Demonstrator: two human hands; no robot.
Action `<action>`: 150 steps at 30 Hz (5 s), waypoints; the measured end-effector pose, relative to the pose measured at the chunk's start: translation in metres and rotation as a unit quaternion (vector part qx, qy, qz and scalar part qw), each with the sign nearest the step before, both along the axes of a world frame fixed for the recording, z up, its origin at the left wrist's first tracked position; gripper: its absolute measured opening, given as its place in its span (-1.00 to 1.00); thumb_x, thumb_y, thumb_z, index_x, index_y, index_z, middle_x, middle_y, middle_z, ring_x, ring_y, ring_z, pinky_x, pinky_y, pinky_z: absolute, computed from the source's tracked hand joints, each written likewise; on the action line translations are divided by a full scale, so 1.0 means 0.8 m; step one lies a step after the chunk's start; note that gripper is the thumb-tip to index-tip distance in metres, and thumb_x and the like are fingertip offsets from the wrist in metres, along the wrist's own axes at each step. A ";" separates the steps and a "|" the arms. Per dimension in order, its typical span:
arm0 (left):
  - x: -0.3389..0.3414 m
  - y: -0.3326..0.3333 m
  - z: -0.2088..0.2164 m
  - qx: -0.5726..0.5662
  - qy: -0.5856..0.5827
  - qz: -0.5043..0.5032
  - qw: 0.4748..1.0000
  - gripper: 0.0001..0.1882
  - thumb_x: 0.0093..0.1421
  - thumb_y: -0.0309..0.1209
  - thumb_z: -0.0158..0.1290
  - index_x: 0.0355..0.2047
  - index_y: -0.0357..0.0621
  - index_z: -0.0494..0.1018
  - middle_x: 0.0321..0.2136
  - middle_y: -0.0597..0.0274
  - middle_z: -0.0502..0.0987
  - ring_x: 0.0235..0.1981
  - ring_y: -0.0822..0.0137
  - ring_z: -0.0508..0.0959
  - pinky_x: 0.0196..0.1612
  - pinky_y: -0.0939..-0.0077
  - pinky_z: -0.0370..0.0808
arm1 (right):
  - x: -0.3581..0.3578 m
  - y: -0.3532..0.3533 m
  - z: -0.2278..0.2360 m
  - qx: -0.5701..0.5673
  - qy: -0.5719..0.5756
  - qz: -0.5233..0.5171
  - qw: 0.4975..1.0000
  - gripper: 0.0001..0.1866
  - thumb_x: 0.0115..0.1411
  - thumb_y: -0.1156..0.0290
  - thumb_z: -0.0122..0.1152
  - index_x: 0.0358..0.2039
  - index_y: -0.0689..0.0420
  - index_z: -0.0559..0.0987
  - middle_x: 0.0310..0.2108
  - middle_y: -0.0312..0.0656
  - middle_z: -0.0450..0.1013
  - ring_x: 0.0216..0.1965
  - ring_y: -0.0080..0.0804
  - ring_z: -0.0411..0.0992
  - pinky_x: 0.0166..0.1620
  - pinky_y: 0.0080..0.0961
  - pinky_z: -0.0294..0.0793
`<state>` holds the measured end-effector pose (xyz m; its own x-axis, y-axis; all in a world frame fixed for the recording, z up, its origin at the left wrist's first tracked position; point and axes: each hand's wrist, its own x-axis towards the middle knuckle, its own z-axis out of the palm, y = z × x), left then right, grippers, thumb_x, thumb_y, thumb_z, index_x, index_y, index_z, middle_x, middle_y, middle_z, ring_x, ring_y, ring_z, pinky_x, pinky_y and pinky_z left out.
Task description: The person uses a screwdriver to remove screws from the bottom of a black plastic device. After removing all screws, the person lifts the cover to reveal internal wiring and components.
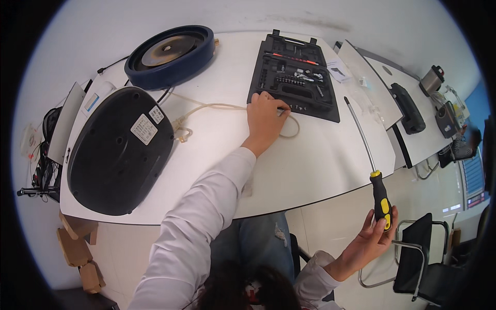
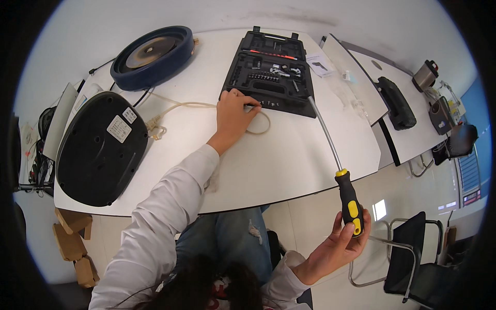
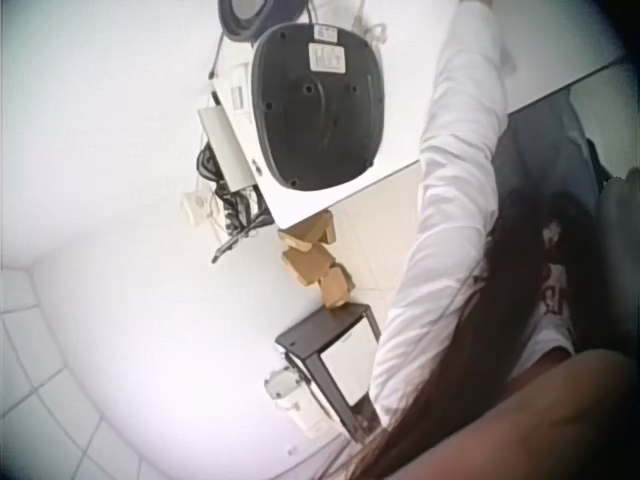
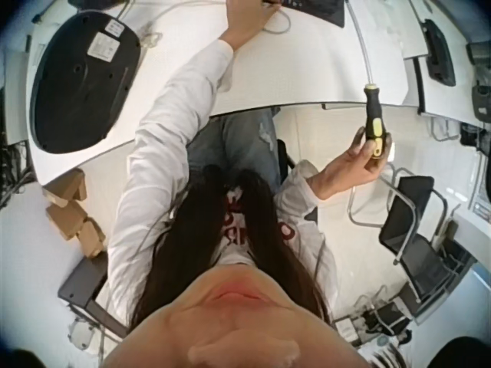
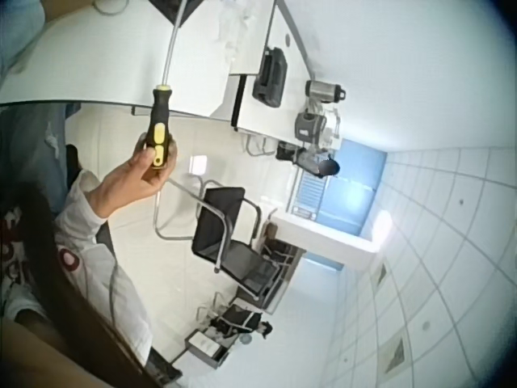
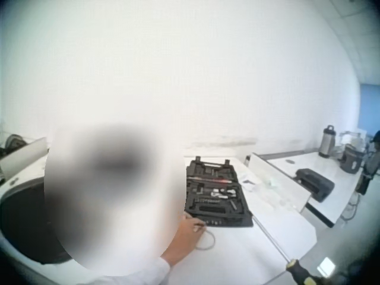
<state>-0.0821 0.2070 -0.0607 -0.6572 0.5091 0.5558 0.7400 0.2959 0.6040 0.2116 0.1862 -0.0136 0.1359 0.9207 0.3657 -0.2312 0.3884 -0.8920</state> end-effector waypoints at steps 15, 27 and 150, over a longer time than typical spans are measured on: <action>-0.001 0.004 -0.005 0.043 0.012 -0.012 0.999 -0.91 -0.10 -0.42 0.18 -0.53 0.03 0.50 -0.49 0.36 0.37 -0.31 0.29 0.33 -0.30 0.37 0.21 | -0.013 -0.002 -0.003 0.015 0.019 0.032 0.999 -0.60 0.19 0.34 0.06 0.00 0.26 0.34 -0.03 -0.04 0.29 -0.03 -0.40 0.33 -0.05 -0.46 0.45; 0.100 -0.270 0.063 0.062 0.180 0.130 0.973 -0.60 -0.20 -0.59 0.11 -0.27 0.02 0.51 -0.37 0.32 0.41 -0.24 0.28 0.38 -0.19 0.39 0.23 | -0.029 -0.024 -0.019 -0.007 -0.002 0.098 0.995 -0.60 0.26 0.32 -0.08 0.05 0.25 0.24 -0.01 0.00 0.27 0.05 -0.26 0.25 0.09 -0.38 0.32; 0.059 -0.400 -0.016 0.206 0.113 0.315 0.920 -0.23 0.09 -0.56 0.01 0.22 -0.26 -0.19 -0.11 -0.31 0.22 -0.19 -0.14 0.33 -0.11 0.19 0.29 | -0.119 -0.139 0.006 0.123 -0.321 0.414 0.843 -0.47 0.25 0.01 -0.17 -0.03 0.24 0.36 -0.51 -0.15 0.34 -0.58 -0.49 0.24 -0.58 -0.65 0.19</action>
